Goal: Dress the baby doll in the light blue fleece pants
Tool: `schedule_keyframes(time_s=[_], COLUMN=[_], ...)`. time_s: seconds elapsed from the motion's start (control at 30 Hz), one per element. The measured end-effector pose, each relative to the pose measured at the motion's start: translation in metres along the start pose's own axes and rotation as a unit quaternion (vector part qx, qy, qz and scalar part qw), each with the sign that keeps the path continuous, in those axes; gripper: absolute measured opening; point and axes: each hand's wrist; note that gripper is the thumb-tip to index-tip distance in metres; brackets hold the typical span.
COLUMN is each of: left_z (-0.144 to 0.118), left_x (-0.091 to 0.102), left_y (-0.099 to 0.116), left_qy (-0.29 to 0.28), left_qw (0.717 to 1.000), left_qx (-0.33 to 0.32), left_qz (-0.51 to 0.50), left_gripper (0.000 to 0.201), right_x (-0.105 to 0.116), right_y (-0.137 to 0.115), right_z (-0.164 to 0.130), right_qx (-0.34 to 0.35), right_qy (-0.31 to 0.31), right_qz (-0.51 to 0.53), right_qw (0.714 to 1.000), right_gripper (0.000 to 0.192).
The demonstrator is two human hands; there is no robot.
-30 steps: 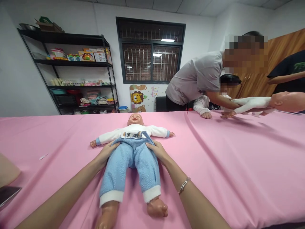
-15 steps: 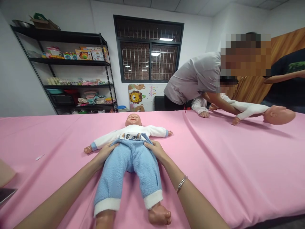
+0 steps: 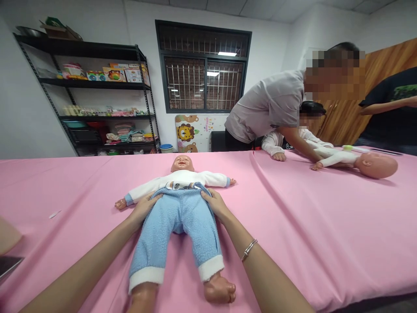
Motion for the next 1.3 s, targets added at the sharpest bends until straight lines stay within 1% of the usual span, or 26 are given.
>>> schedule_keyframes(time_s=[0.2, 0.37, 0.6, 0.73, 0.87, 1.0, 1.13, 1.3], left_z=[0.0003, 0.0012, 0.0027, 0.0026, 0.0021, 0.0022, 0.0016, 0.0004], left_x=[0.0012, 0.0013, 0.0024, 0.0029, 0.0031, 0.0027, 0.0019, 0.0019], left_y=[-0.0029, -0.0051, -0.0053, -0.0045, -0.0025, -0.001, 0.0002, 0.0015], left_qy=[-0.006, -0.001, -0.008, -0.007, -0.009, -0.008, -0.002, 0.005], left_qw=[1.0, 1.0, 1.0, 1.0, 1.0, 1.0, 1.0, 1.0], left_qx=[0.009, -0.001, -0.002, -0.004, -0.013, -0.022, -0.016, -0.01], left_qz=[0.003, 0.002, 0.006, 0.011, 0.024, 0.021, 0.019, 0.015], left_gripper=[0.05, 0.047, 0.05, 0.048, 0.049, 0.048, 0.045, 0.048], right_x=[-0.0018, -0.0039, 0.0005, -0.0013, -0.0043, -0.0048, -0.0037, -0.0043], right_y=[-0.0015, -0.0047, 0.0019, -0.0002, -0.0047, -0.0058, -0.0047, -0.0044], right_z=[-0.0031, -0.0048, 0.0007, -0.0007, -0.0037, -0.0041, -0.0031, -0.003], right_qx=[-0.009, -0.014, -0.008, -0.007, -0.023, -0.024, -0.018, -0.026], right_qy=[-0.005, 0.003, 0.001, -0.006, 0.006, 0.011, 0.01, 0.008], right_qz=[-0.001, -0.016, -0.028, -0.006, 0.009, 0.005, -0.003, -0.001], right_qw=[1.0, 1.0, 1.0, 1.0, 1.0, 1.0, 1.0, 1.0], right_gripper=[0.051, 0.048, 0.046, 0.049, 0.053, 0.054, 0.053, 0.056])
Point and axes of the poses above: each hand's wrist, its own z-axis towards the middle knuckle, its own x-axis out of the back of the hand, y = z × x, and after that the axes turned 9 degrees about z, right-handed
